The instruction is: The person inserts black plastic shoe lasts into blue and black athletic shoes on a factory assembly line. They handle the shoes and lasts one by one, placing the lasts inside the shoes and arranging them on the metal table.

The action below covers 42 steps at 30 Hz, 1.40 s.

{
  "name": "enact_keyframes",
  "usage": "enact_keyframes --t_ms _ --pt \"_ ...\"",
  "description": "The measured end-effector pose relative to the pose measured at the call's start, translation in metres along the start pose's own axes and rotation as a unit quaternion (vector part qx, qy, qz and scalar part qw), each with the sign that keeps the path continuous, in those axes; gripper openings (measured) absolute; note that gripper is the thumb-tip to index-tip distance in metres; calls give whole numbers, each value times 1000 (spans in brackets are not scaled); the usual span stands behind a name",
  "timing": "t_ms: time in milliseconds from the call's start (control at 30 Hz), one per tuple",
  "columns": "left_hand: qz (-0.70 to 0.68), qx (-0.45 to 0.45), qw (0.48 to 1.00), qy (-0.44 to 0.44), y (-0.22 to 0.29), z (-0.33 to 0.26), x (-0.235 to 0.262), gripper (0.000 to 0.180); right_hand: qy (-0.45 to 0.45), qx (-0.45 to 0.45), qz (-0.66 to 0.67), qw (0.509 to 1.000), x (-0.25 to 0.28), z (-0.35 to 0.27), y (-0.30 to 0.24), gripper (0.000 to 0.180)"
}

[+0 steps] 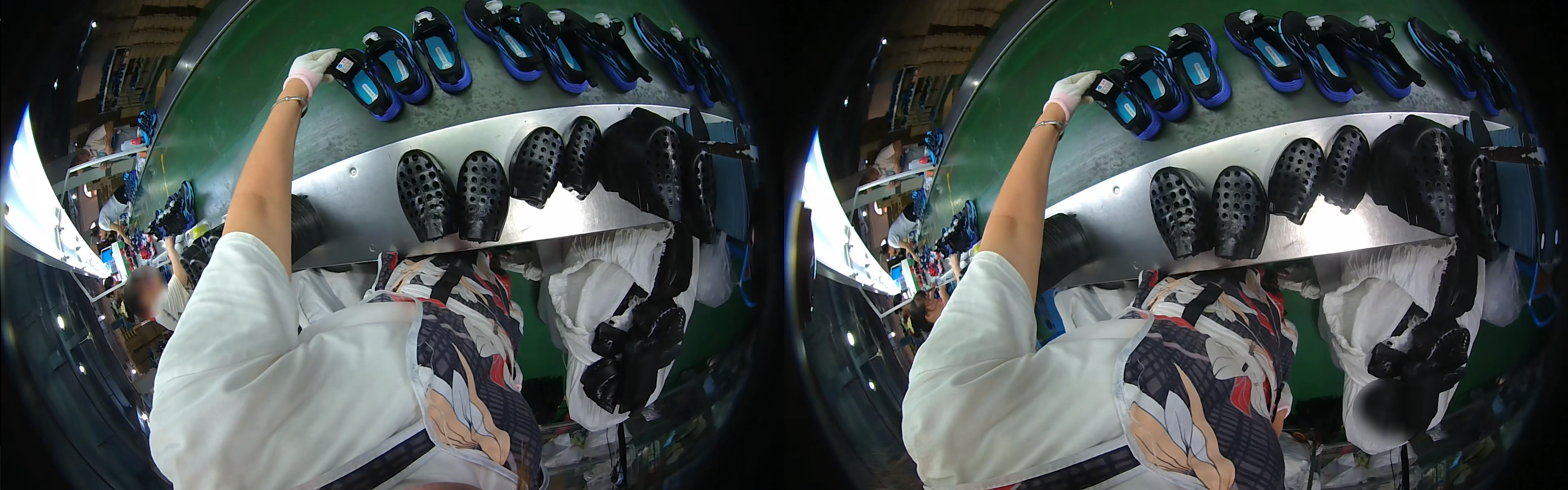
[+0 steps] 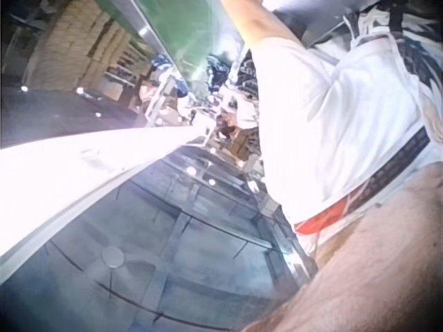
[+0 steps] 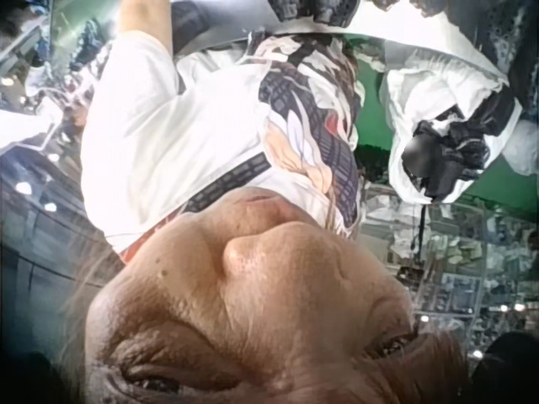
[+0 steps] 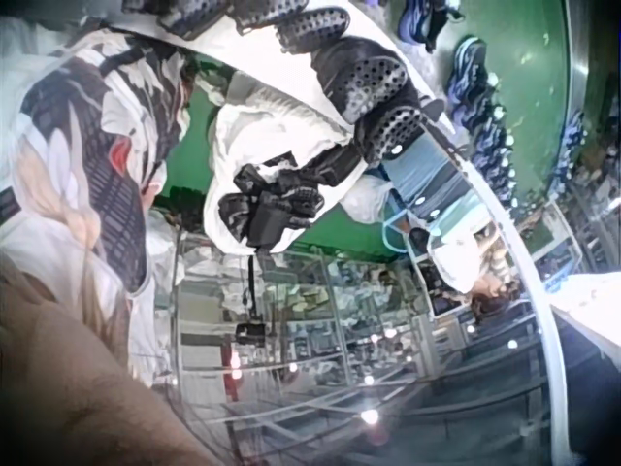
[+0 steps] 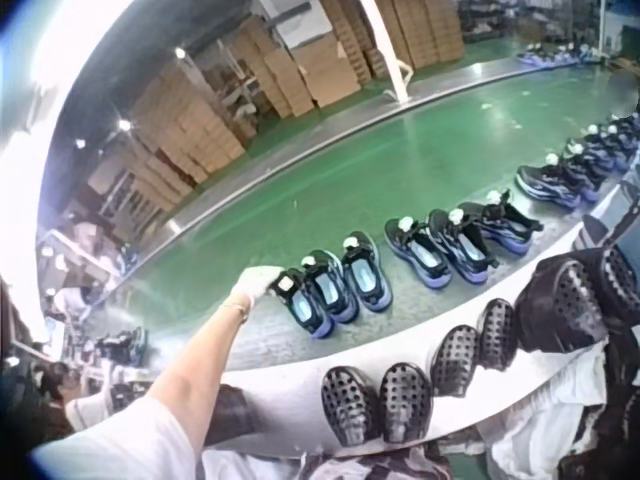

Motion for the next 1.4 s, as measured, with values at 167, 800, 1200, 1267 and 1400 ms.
enact_keyframes --t_ms 167,800,1200,1267,1400 --pt "-5 5 1000 14 -1 -10 4 32 1 -5 6 1000 -1 -1 -1 31" --pt "-158 110 977 -93 -58 -7 -119 42 61 -69 243 966 -81 -48 -1 29" --pt "-197 227 939 -166 -22 92 -152 40 64 -262 169 948 -94 -74 9 31" --pt "-142 223 954 -140 -16 75 -153 55 40 -278 81 956 -115 -74 30 29" --pt "-113 210 965 -114 -1 65 -128 71 -42 -243 -30 969 -137 -86 69 26"
Point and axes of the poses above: each hand's wrist, its own z-axis towards the middle knuckle, its own x-axis out of the back of the hand, y = z × x, the point moved 4 cm from there along z, towards the middle knuckle, and after that the axes turned 8 degrees about -z, right-handed, at the moved point
